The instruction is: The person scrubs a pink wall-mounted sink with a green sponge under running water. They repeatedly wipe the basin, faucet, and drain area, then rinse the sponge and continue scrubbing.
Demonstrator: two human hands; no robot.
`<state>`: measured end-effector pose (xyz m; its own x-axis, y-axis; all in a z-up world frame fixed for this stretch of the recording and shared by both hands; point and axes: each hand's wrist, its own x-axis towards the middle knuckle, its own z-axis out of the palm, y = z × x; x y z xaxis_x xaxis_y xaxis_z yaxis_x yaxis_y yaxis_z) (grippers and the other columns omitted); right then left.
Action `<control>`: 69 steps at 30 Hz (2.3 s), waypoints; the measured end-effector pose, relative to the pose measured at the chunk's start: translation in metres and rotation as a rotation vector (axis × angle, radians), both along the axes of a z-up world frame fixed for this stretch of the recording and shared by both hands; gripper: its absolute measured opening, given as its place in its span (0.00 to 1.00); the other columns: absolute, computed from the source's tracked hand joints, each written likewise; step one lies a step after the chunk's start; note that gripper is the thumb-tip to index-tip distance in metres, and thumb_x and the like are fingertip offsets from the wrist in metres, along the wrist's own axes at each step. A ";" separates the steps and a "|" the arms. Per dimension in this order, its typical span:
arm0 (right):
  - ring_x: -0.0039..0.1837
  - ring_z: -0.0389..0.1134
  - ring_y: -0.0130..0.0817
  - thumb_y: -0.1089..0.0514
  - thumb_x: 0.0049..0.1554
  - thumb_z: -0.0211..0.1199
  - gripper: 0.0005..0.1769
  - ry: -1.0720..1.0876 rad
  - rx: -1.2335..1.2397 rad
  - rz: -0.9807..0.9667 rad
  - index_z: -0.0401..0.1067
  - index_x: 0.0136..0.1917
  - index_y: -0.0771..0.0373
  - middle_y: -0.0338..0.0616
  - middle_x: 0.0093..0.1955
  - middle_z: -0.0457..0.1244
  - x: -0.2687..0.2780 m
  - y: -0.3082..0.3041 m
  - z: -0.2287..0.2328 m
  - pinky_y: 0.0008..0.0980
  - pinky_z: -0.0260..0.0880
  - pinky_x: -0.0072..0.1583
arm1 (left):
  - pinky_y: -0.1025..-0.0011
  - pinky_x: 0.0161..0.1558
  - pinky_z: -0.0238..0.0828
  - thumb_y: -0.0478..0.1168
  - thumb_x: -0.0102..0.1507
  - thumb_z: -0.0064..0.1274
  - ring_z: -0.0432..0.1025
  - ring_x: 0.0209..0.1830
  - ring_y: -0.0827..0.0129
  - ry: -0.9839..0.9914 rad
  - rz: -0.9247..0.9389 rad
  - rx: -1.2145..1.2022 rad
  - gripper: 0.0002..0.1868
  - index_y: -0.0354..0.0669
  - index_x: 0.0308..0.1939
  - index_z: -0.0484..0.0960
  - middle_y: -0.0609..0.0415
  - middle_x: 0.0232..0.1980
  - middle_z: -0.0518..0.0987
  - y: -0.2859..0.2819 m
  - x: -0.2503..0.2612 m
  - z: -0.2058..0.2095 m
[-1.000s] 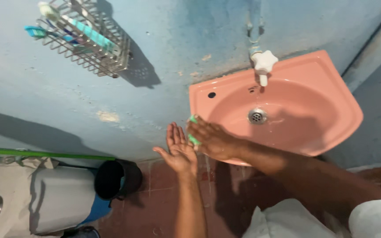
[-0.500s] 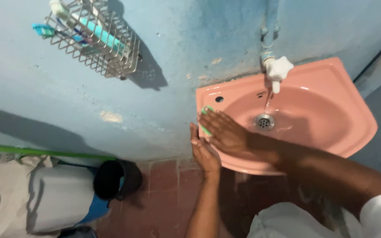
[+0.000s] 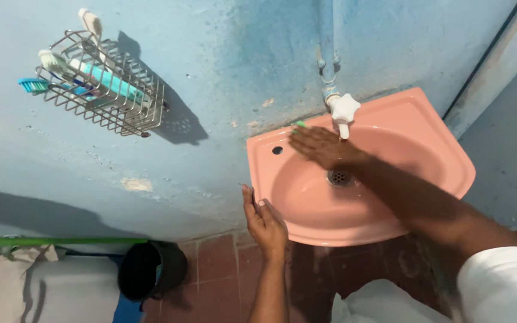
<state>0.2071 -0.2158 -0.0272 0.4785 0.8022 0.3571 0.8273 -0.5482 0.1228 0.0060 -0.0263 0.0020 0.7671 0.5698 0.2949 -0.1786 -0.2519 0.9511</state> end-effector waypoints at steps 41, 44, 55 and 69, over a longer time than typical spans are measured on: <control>0.77 0.57 0.50 0.41 0.59 0.59 0.35 0.059 0.310 0.112 0.64 0.72 0.65 0.55 0.75 0.57 -0.022 0.098 0.028 0.55 0.55 0.72 | 0.57 0.73 0.57 0.39 0.72 0.39 0.59 0.78 0.44 0.201 -0.054 0.487 0.23 0.30 0.69 0.70 0.34 0.77 0.64 0.021 0.013 0.010; 0.77 0.57 0.50 0.42 0.59 0.60 0.35 0.078 0.306 0.095 0.64 0.72 0.65 0.53 0.75 0.57 -0.020 0.091 0.026 0.54 0.56 0.71 | 0.56 0.73 0.56 0.38 0.71 0.39 0.59 0.77 0.44 0.217 -0.067 0.454 0.24 0.30 0.70 0.69 0.34 0.77 0.64 0.022 0.019 0.011; 0.59 0.70 0.43 0.57 0.68 0.57 0.08 0.694 0.435 -0.086 0.72 0.54 0.63 0.49 0.54 0.67 0.010 -0.065 0.022 0.40 0.73 0.64 | 0.57 0.72 0.60 0.36 0.70 0.42 0.59 0.77 0.42 0.192 -0.076 0.497 0.23 0.29 0.68 0.70 0.32 0.76 0.63 0.022 0.015 0.013; 0.44 0.72 0.37 0.50 0.67 0.50 0.16 1.921 1.799 0.038 0.69 0.59 0.64 0.48 0.49 0.67 -0.037 -0.046 0.002 0.34 0.74 0.42 | 0.57 0.68 0.61 0.38 0.68 0.45 0.60 0.76 0.45 0.261 -0.069 0.504 0.24 0.32 0.68 0.71 0.35 0.77 0.62 0.016 0.013 0.024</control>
<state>0.1698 -0.2623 -0.0247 0.8785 0.4385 -0.1899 -0.4607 0.6717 -0.5802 0.0195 -0.0104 0.0264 0.8814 0.3537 0.3131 0.0139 -0.6820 0.7313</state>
